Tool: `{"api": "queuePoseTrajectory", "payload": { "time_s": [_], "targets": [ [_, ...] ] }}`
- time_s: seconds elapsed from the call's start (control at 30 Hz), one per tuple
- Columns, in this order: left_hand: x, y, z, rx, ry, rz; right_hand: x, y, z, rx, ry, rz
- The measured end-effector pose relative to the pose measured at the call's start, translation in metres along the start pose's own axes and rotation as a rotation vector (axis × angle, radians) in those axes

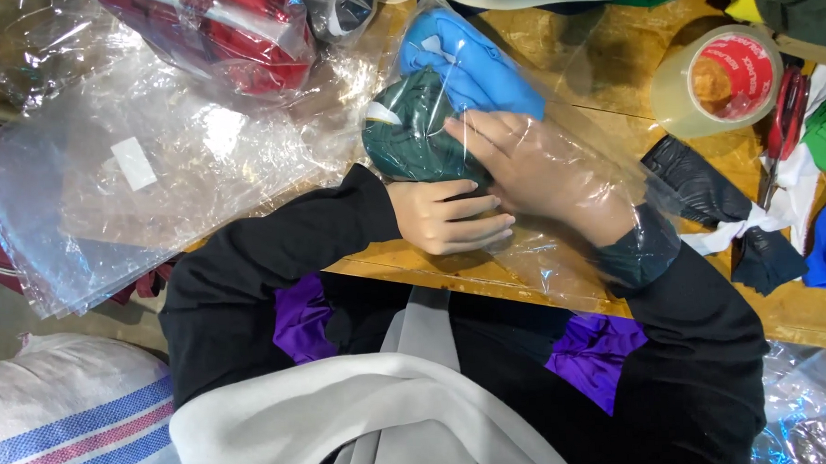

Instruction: The person is placing folded fabric into a plastic bag and sealing it with adhesive tape and scissors.

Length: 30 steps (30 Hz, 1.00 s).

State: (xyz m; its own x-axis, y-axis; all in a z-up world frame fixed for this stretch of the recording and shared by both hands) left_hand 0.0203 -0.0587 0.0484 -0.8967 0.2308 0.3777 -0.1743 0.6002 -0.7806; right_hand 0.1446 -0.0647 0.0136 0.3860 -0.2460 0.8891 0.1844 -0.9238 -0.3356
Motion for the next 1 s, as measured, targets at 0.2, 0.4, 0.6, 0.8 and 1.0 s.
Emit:
{"api": "queuePoseTrajectory", "payload": {
  "time_s": [0.2,0.4,0.6,0.8,1.0],
  "targets": [
    [0.005,-0.005,-0.004,0.041,0.008,0.04,0.006,-0.011,-0.003,0.06,-0.122,0.172],
    [0.005,-0.004,-0.004,0.071,0.022,0.04,0.011,-0.012,-0.005,0.035,-0.041,0.312],
    [0.002,-0.006,-0.006,0.085,-0.046,0.025,0.02,-0.005,-0.009,0.037,-0.059,0.289],
    [0.006,-0.024,-0.023,0.191,-0.181,-0.071,0.065,0.016,-0.024,-0.049,-0.348,0.072],
    [0.004,-0.016,-0.025,0.244,-0.195,-0.077,0.058,0.048,-0.001,-0.285,-0.403,-0.072]
  ]
}}
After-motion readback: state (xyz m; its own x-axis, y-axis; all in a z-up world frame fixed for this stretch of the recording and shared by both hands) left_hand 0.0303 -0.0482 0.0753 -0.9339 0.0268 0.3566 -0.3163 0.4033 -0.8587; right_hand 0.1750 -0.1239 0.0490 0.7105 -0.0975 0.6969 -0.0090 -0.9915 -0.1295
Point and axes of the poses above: each hand's wrist, its own y-axis away from the middle knuckle, its own x-axis out of the back of the hand, z = x × y, the point moved 9 cm from there along -y, towards the middle knuckle, and after that the axes turned 13 degrees about -y, right-handed, at the moved point
